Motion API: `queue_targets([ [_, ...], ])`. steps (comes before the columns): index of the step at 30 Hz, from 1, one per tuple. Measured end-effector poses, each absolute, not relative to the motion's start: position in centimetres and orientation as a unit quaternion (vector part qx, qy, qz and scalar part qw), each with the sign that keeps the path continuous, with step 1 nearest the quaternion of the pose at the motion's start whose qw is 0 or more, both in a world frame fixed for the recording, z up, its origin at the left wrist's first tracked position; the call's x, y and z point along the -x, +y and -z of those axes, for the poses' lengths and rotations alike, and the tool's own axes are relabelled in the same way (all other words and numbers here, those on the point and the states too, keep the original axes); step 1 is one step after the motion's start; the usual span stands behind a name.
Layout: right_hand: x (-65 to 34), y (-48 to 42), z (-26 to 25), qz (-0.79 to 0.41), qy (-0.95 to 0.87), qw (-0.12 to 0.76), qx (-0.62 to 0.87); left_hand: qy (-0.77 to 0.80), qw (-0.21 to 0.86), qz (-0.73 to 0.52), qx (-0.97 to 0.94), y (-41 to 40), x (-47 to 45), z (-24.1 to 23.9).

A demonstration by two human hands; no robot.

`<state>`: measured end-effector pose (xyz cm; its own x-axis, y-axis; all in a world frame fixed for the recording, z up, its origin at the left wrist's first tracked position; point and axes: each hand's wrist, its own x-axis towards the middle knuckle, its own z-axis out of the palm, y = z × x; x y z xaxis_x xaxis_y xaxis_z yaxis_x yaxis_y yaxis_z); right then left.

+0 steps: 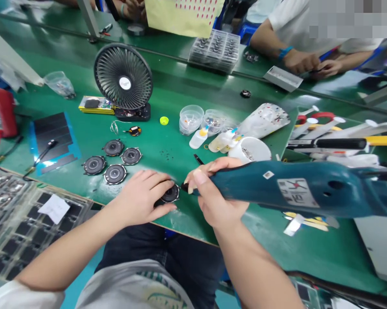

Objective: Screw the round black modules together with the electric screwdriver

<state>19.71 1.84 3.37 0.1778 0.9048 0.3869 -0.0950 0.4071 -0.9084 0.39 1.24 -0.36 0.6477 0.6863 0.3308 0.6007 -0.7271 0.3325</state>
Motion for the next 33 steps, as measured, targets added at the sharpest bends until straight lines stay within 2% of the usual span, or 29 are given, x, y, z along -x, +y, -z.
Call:
queue_targets([
  [23, -19.63, 1.66, -2.98, -0.376, -0.526, 0.604, 0.465, 0.351, 0.102, -0.211, -0.906, 1.35, -0.34, 0.54],
  [33, -19.51, 1.75, -3.4, -0.396, -0.542, 0.601, 0.433, 0.354, 0.109, -0.211, -0.904, 1.35, -0.37, 0.38],
])
